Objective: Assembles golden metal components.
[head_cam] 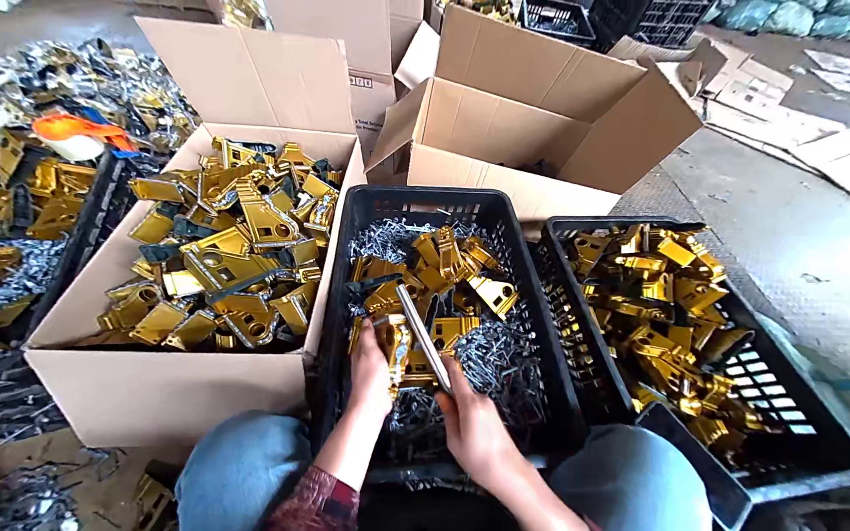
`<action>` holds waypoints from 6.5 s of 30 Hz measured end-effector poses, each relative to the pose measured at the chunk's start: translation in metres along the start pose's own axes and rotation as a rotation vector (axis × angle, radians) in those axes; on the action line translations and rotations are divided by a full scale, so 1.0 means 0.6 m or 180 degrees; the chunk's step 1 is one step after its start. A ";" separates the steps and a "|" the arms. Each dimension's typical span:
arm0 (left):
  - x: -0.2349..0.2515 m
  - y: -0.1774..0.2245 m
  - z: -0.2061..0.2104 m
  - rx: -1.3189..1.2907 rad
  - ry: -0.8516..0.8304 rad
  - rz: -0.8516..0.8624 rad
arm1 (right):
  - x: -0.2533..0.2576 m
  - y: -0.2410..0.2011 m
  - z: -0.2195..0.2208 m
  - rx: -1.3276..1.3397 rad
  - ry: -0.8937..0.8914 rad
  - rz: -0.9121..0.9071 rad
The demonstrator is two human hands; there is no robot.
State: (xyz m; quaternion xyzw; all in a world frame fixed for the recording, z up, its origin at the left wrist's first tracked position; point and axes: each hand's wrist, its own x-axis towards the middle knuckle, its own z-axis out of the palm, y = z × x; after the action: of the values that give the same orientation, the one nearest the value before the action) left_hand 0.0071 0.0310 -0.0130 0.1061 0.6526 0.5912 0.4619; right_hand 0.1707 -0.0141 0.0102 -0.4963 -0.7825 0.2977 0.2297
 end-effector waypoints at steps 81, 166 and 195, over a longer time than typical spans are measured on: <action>-0.032 -0.028 -0.002 -0.0293 -0.1275 -0.0175 | 0.046 0.075 -0.004 0.0730 -0.0433 0.0216; -0.041 0.012 -0.039 -0.0354 -0.1134 0.0102 | 0.214 0.169 -0.056 -0.1206 -0.1185 0.1459; -0.032 0.009 -0.012 -0.2025 -0.1691 -0.0373 | 0.097 0.101 -0.113 0.2075 -0.1209 0.0402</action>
State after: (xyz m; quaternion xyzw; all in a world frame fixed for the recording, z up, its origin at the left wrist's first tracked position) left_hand 0.0101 0.0143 0.0001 0.0697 0.3006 0.6881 0.6567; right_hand 0.2306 0.0751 0.0206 -0.3804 -0.6432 0.6312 0.2076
